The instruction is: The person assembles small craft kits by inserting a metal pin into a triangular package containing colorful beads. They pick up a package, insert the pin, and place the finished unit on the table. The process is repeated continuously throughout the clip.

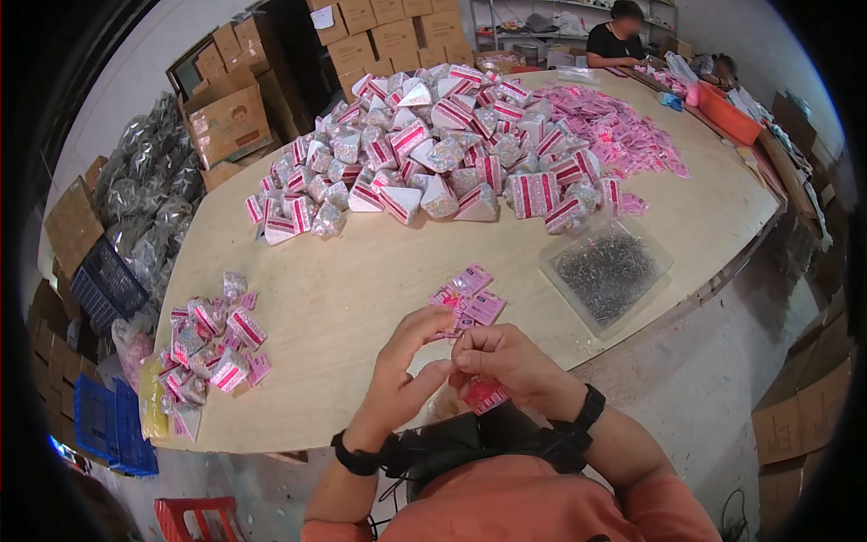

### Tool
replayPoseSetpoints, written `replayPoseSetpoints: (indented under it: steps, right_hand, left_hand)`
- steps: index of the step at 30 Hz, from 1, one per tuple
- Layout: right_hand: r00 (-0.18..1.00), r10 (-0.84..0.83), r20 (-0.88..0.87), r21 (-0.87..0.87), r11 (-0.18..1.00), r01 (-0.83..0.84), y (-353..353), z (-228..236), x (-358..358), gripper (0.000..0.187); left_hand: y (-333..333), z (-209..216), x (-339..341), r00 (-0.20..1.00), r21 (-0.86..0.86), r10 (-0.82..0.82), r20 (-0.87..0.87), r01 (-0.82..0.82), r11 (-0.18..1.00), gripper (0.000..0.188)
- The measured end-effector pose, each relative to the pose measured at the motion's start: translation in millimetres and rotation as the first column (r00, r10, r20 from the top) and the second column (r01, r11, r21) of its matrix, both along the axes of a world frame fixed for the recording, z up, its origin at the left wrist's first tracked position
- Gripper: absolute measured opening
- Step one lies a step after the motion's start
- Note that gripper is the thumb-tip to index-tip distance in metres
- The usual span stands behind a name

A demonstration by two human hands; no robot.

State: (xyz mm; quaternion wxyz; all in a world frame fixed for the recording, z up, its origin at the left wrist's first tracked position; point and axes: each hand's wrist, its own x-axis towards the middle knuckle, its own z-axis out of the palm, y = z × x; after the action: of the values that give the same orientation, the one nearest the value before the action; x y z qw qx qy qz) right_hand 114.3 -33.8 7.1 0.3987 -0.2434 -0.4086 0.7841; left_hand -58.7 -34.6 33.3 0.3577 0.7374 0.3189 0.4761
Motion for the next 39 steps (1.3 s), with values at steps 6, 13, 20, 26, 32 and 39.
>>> replayPoseSetpoints:
  steps: [6, 13, 20, 26, 32, 39]
  right_hand:
    - [0.999, 0.048, -0.006, -0.043, 0.998, -0.048, -3, -3, 2, 0.017]
    - [0.997, 0.078, -0.024, -0.096, 0.992, -0.080, 1, -8, 2, 0.013]
    - [0.954, -0.171, 0.246, 0.286, 0.953, 0.097, -6, 8, -10, 0.007]
    - [0.660, -0.616, 0.430, 0.801, 0.598, 0.036, -13, 12, -14, 0.011]
    - [0.506, -0.814, 0.286, 0.958, 0.244, -0.149, -12, 7, -15, 0.011]
    - [0.547, -0.793, 0.268, 0.963, 0.236, -0.129, -8, 6, -9, 0.009]
  left_hand:
    - [2, 6, -13, 0.953, -0.164, -0.279, -0.122, 0.258, 0.952, 0.044]
    - [-5, -2, -16, 0.911, 0.351, 0.126, -0.393, 0.022, 0.936, 0.007]
    - [-4, -13, -5, 0.969, 0.031, 0.113, -0.221, -0.109, 0.994, 0.011]
    - [-1, -25, -5, 0.995, -0.371, 0.034, 0.097, 0.004, 0.928, 0.016]
    - [-2, -27, -3, 0.989, -0.386, 0.041, 0.143, 0.017, 0.923, 0.019]
    - [2, -25, -1, 0.981, -0.434, -0.006, 0.192, 0.091, 0.896, 0.018]
